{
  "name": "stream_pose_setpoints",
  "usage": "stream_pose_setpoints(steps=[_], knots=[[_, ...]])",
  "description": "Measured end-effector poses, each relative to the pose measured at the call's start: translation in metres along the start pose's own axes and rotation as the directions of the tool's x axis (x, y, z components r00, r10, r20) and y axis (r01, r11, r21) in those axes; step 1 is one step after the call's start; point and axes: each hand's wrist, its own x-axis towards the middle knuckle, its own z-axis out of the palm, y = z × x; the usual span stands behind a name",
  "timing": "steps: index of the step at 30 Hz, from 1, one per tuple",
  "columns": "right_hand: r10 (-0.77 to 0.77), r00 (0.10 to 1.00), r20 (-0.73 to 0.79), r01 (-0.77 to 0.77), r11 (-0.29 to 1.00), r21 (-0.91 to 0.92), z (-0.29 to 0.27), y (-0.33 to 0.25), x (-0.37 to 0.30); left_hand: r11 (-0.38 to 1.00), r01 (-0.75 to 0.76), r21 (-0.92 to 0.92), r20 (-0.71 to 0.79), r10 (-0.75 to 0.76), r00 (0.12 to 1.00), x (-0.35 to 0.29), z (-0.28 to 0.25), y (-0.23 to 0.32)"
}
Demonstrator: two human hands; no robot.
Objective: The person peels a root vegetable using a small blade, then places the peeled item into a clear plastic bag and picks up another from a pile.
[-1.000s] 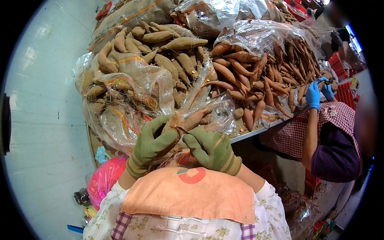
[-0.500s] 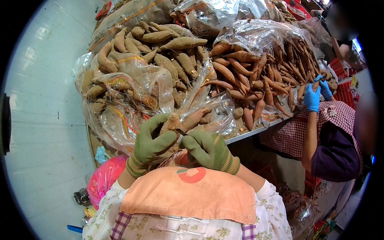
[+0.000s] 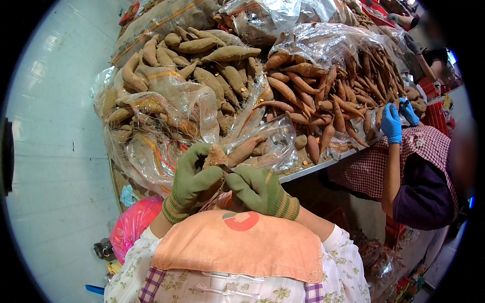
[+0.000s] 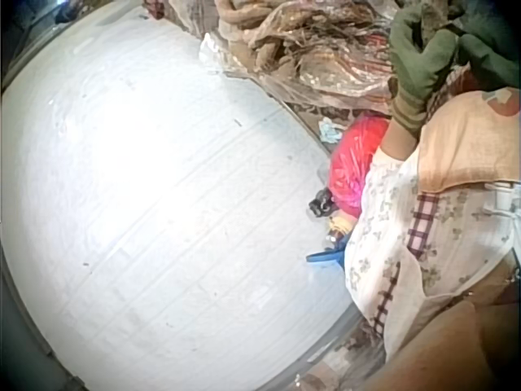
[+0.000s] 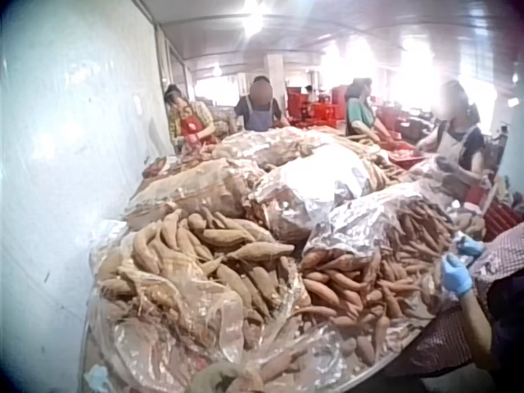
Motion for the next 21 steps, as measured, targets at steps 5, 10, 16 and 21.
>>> stream_pose_setpoints(steps=[5,10,16,21], knots=[[-0.055,0.998,0.038,0.054,0.998,0.017,-0.001,0.0,0.003,0.998,-0.006,-0.06,0.051,0.009,0.999,0.001,-0.001,-0.003],[-0.173,0.984,-0.053,0.166,0.98,-0.11,-0.004,-0.004,0.004,0.998,-0.041,-0.042,0.041,0.043,0.998,0.003,0.002,0.001],[-0.153,0.982,-0.109,0.126,0.967,-0.221,-0.008,-0.004,0.006,0.996,-0.074,-0.04,0.027,0.075,0.997,0.004,0.0,-0.002],[-0.057,0.993,-0.104,0.036,0.98,-0.193,-0.002,-0.001,0.0,0.997,-0.011,-0.075,0.002,0.011,1.0,0.002,0.003,0.001]])
